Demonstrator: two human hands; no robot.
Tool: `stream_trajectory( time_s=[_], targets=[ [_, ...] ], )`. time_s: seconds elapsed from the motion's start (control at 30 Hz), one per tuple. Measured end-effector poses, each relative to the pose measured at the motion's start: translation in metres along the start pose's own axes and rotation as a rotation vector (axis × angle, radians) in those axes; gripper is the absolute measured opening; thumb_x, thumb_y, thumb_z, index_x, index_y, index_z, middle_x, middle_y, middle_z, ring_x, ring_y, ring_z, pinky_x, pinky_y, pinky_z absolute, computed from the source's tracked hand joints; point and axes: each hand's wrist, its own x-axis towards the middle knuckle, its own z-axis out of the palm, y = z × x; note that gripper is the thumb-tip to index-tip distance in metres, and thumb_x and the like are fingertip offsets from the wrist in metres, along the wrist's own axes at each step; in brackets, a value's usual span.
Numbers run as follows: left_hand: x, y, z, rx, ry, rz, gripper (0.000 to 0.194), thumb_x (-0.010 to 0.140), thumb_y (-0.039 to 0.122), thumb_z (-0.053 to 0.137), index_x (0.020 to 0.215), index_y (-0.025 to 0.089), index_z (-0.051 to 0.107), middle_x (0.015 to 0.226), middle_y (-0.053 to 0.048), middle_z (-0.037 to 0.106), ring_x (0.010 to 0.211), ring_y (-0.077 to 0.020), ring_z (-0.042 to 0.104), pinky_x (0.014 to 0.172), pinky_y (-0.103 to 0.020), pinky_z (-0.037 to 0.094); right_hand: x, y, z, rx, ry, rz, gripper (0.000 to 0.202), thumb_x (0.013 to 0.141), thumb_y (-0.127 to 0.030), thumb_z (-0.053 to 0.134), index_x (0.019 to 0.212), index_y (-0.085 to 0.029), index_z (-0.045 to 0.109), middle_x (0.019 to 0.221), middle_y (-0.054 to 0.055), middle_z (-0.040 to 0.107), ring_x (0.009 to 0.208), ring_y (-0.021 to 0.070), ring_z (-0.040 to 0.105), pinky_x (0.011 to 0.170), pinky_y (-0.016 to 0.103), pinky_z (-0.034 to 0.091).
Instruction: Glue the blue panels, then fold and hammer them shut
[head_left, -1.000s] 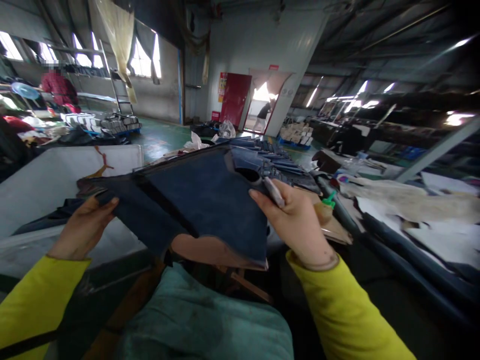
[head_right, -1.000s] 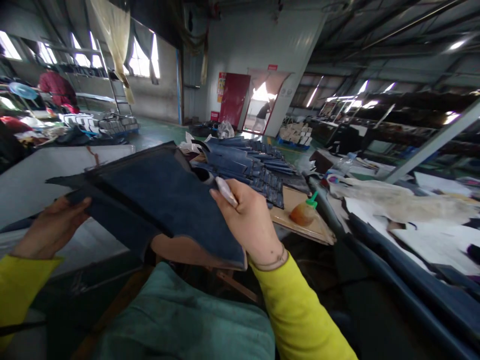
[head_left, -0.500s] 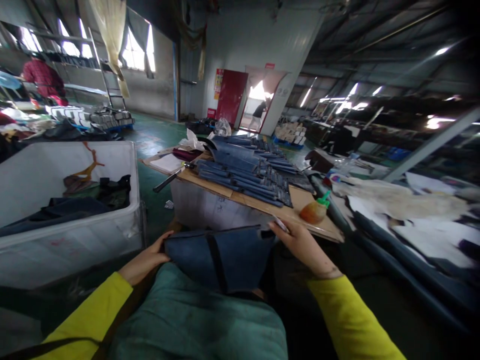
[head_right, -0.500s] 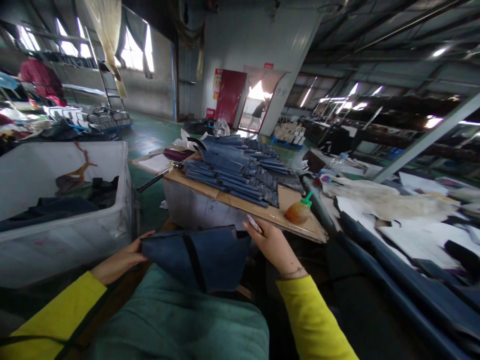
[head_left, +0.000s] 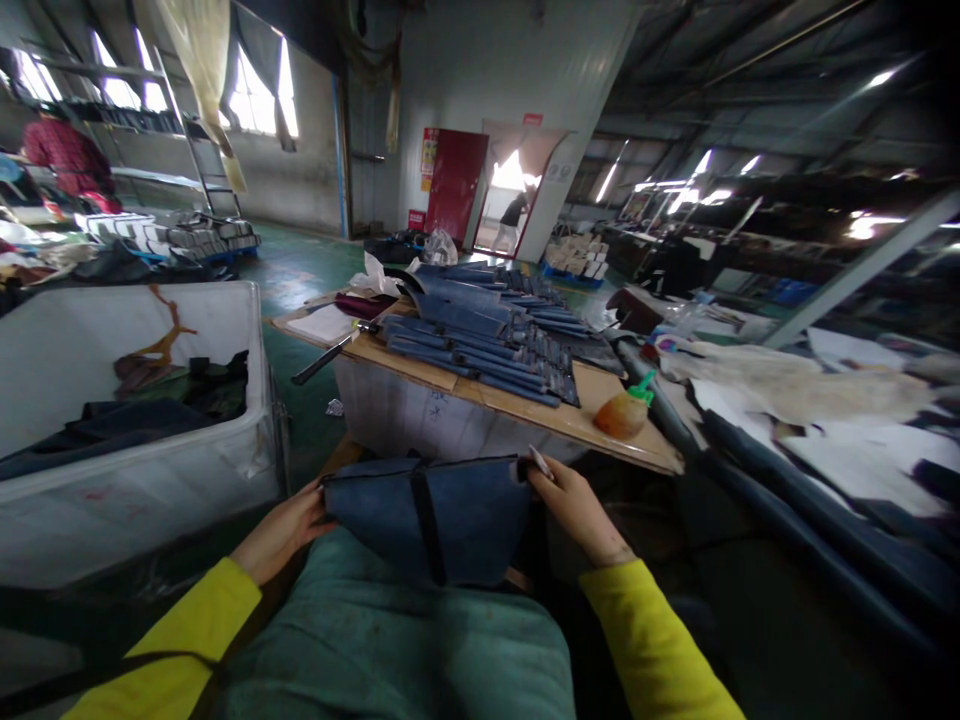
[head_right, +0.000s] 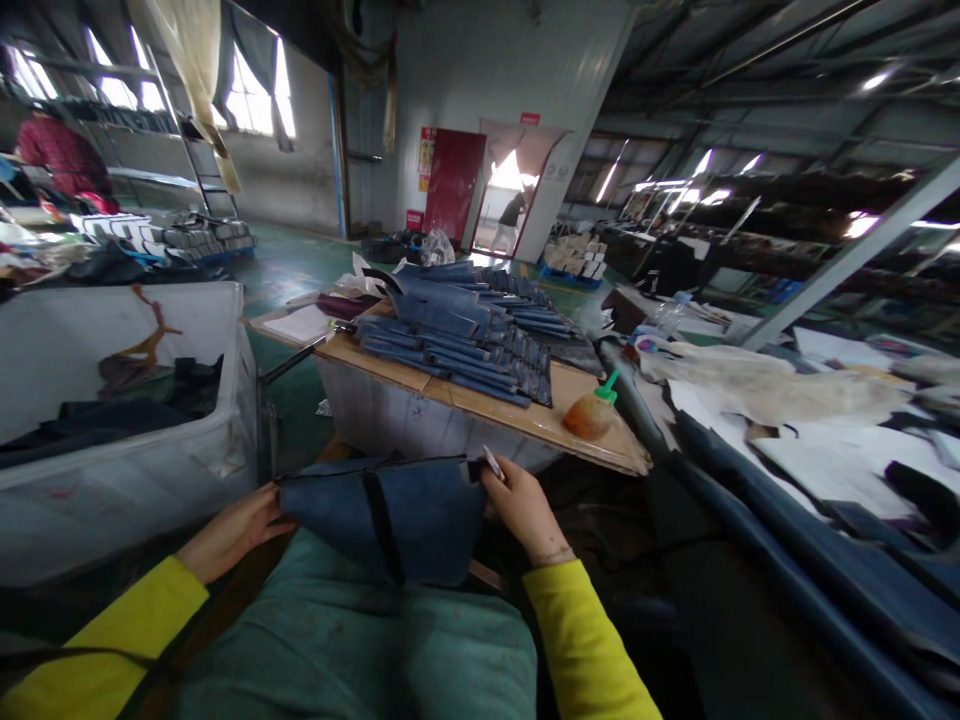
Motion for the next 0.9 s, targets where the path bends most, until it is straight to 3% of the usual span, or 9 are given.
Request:
stream_trajectory(
  time_s=[0.13, 0.33, 0.47, 0.6, 0.73, 0.9],
  targets=[
    [0.008, -0.005, 0.005, 0.024, 0.023, -0.033, 0.042, 0.084, 0.037, 0.056, 0.123, 0.020, 0.050, 0.119, -0.010, 0.060, 0.099, -0.0224, 0.062, 0.079, -0.034, 0.051, 0.020, -0.005, 0.009, -0.147, 0.025, 0.063, 0.021, 0.079, -0.029, 0.043, 0.069, -0.018, 0.058, 0.062, 0.002, 0.055, 0.060, 0.0148, 0.050, 0.056, 0.024, 0.032],
    [0.009, -0.014, 0.024, -0.071, -0.001, -0.107, 0.047, 0.089, 0.046, 0.042, 0.128, 0.020, 0.047, 0.111, -0.010, 0.064, 0.094, -0.0238, 0.064, 0.079, -0.038, 0.051, 0.027, -0.011, 0.017, -0.096, 0.040, 0.050, 0.013, 0.072, -0.019, 0.047, 0.063, -0.018, 0.055, 0.059, 0.002, 0.053, 0.058, 0.0135, 0.046, 0.056, 0.025, 0.028],
    [0.008, -0.017, 0.037, -0.081, 0.002, -0.077, 0.045, 0.087, 0.045, 0.047, 0.127, 0.024, 0.048, 0.116, -0.007, 0.063, 0.100, -0.0238, 0.061, 0.080, -0.037, 0.051, 0.011, 0.022, 0.028, 0.044, 0.027, 0.148, 0.013, 0.071, -0.023, 0.049, 0.064, -0.018, 0.059, 0.061, 0.004, 0.059, 0.061, 0.0161, 0.052, 0.057, 0.025, 0.034],
    [0.010, -0.020, 0.040, -0.106, 0.104, -0.016, 0.041, 0.085, 0.039, 0.054, 0.121, 0.020, 0.053, 0.116, -0.008, 0.062, 0.106, -0.0235, 0.059, 0.083, -0.033, 0.050, -0.012, 0.054, 0.057, 0.262, 0.004, 0.237, 0.029, 0.073, -0.035, 0.047, 0.076, -0.013, 0.065, 0.068, 0.007, 0.066, 0.066, 0.0200, 0.059, 0.059, 0.026, 0.043],
    [0.014, -0.021, 0.040, -0.129, 0.162, 0.060, 0.035, 0.083, 0.037, 0.058, 0.113, 0.020, 0.057, 0.109, -0.006, 0.066, 0.101, -0.0224, 0.061, 0.082, -0.032, 0.051, -0.025, 0.065, 0.081, 0.420, 0.057, 0.295, 0.041, 0.073, -0.045, 0.047, 0.081, -0.009, 0.065, 0.070, 0.008, 0.067, 0.068, 0.0208, 0.059, 0.062, 0.028, 0.045],
    [0.020, -0.023, 0.041, -0.202, 0.245, 0.163, 0.031, 0.079, 0.032, 0.063, 0.107, 0.019, 0.060, 0.099, -0.004, 0.069, 0.085, -0.0196, 0.066, 0.071, -0.028, 0.052, -0.027, 0.064, 0.090, 0.532, 0.124, 0.356, 0.041, 0.067, -0.048, 0.052, 0.076, -0.010, 0.064, 0.066, 0.005, 0.064, 0.068, 0.0201, 0.057, 0.062, 0.027, 0.044]
  ],
)
